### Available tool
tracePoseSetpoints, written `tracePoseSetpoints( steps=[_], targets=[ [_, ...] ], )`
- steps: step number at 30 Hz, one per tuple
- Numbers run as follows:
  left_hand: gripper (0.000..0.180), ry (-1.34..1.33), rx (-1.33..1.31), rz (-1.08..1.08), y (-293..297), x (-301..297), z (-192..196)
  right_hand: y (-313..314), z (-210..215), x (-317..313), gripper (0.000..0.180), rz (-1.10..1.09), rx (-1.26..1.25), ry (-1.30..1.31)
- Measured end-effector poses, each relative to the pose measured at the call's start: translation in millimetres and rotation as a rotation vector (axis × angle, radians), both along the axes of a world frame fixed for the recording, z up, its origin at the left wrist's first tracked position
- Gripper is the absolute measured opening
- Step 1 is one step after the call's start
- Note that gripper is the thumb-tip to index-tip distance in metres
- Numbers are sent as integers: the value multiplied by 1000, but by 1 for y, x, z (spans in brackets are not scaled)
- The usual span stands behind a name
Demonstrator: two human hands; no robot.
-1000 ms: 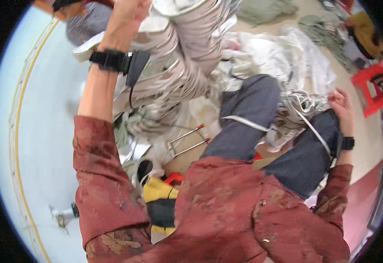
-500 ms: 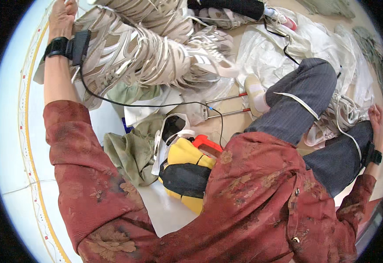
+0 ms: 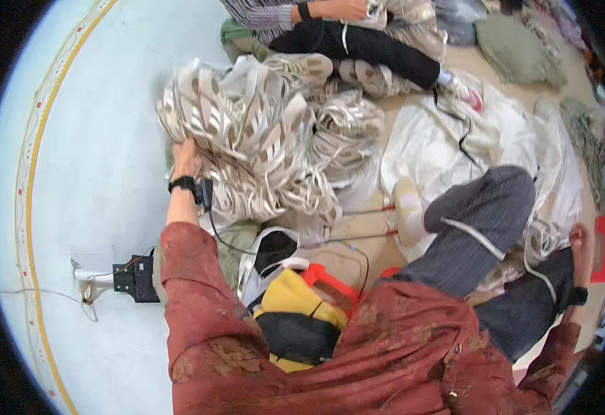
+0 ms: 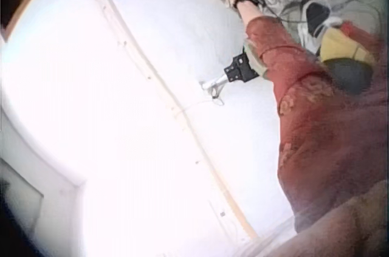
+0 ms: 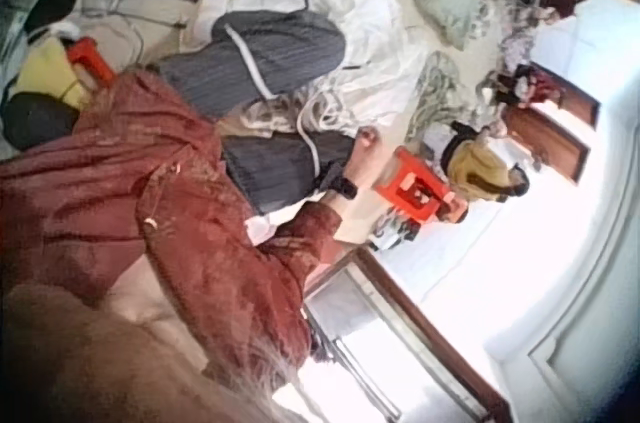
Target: The recorder is lacing a pair of white and beige sneakers in a shoe manufacturing environment.
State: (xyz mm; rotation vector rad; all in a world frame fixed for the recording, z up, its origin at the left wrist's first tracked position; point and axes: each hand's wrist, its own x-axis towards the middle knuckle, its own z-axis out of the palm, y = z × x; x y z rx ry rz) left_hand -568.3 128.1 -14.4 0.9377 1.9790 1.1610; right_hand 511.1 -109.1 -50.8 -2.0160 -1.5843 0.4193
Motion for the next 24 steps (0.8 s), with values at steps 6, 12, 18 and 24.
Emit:
tracePoseSetpoints(
  steps=[6, 12, 18, 24],
  targets=[
    [79, 229, 207, 315, -8, 32, -42, 19, 27, -58, 18, 75, -13, -78],
    [74, 917, 443, 210, -55, 156, -47, 12, 0, -27, 22, 53, 88, 199],
    [63, 683, 278, -451, -106, 276, -77, 35, 30, -86, 12, -117, 27, 560],
    [72, 754, 209, -220, -68, 245, -117, 20, 11, -58, 18, -170, 187, 1118]
  ],
)
